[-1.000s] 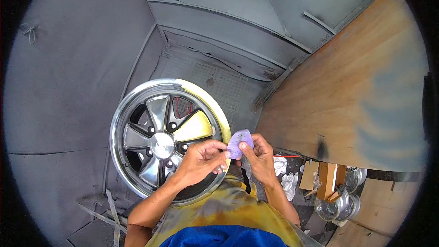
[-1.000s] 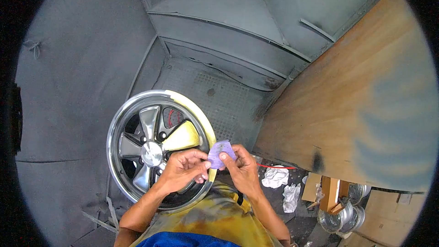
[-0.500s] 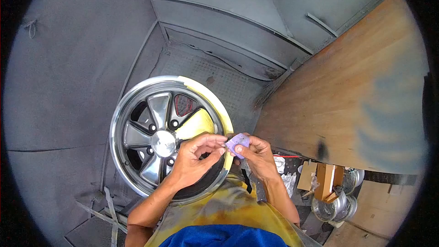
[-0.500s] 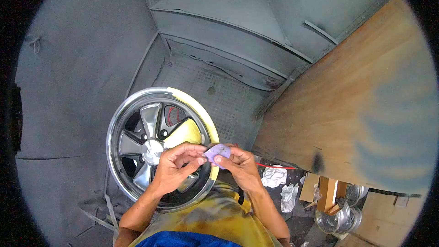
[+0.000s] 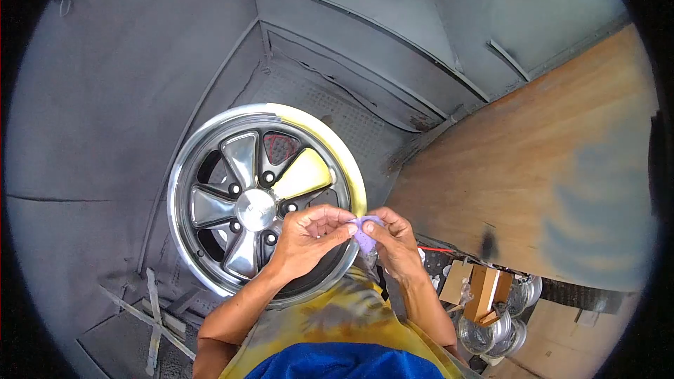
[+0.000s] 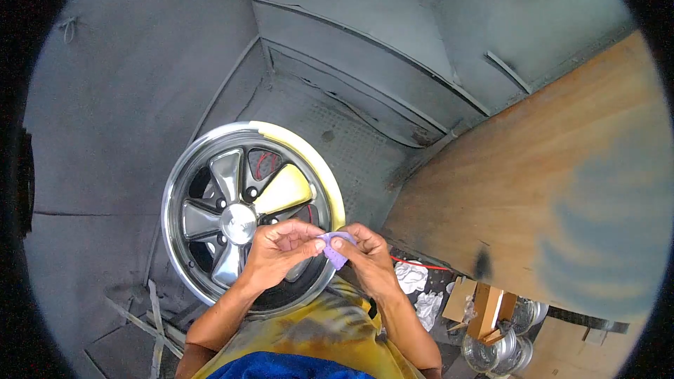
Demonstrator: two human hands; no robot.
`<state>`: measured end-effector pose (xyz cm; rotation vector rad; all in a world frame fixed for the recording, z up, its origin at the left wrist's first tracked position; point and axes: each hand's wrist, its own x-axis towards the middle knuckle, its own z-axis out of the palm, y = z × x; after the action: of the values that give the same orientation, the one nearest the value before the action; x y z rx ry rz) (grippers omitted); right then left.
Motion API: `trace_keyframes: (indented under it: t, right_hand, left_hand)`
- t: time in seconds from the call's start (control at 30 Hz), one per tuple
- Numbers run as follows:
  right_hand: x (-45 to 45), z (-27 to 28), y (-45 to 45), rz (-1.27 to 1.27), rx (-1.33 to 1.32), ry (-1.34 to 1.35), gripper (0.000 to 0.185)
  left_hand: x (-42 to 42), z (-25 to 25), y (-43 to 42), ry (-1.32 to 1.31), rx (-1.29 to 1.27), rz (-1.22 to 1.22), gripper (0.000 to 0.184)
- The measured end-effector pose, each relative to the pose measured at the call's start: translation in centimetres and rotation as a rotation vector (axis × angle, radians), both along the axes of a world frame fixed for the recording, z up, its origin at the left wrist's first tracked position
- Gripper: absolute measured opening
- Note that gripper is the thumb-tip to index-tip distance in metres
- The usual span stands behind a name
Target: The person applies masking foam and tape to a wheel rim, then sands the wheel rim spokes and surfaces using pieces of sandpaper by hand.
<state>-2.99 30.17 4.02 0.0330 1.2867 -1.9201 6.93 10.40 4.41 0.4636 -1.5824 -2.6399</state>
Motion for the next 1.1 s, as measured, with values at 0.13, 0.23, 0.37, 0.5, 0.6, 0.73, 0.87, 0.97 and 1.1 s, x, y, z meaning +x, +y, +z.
trace_keyframes:
  t: [0.13,0.23,0.37,0.5,0.6,0.73,0.87,0.97,1.1]
  right_hand:
    - [-0.3,-0.8,-0.8,0.140,0.003,0.081,0.015]
    - [0.0,-0.8,-1.9,0.244,-0.001,0.166,0.018]
    - [0.5,-0.5,-3.5,0.213,0.144,0.318,0.023]
    - [0.1,1.6,-6.0,0.063,0.523,0.704,0.012]
    - [-1.4,0.1,-7.2,-0.059,0.782,1.100,0.012]
    - [-2.4,-1.0,-8.7,-0.060,0.939,1.339,0.011]
    - [-2.7,-1.3,-10.1,-0.003,1.011,1.447,0.010]
    - [-2.7,-1.5,-10.7,0.051,1.048,1.475,0.009]
    - [-2.9,-1.5,-11.0,0.097,1.095,1.503,0.008]
  left_hand:
    - [1.2,0.1,-1.2,-0.011,0.009,-0.015,0.020]
    - [2.1,-0.3,-2.2,0.002,-0.058,0.002,0.019]
    - [1.8,-0.2,-3.2,-0.022,-0.206,-0.010,0.019]
    - [-0.7,0.5,-4.7,-0.043,-0.515,-0.025,0.024]
    - [-2.8,-0.1,-5.9,0.124,-1.020,0.054,0.036]
    - [-4.5,-0.8,-7.1,0.144,-1.313,0.030,0.047]
    - [-4.8,-1.3,-7.0,0.100,-1.454,0.009,0.047]
    - [-4.7,-1.9,-6.8,0.092,-1.483,0.017,0.041]
    - [-4.4,-2.4,-6.7,0.073,-1.477,0.016,0.040]
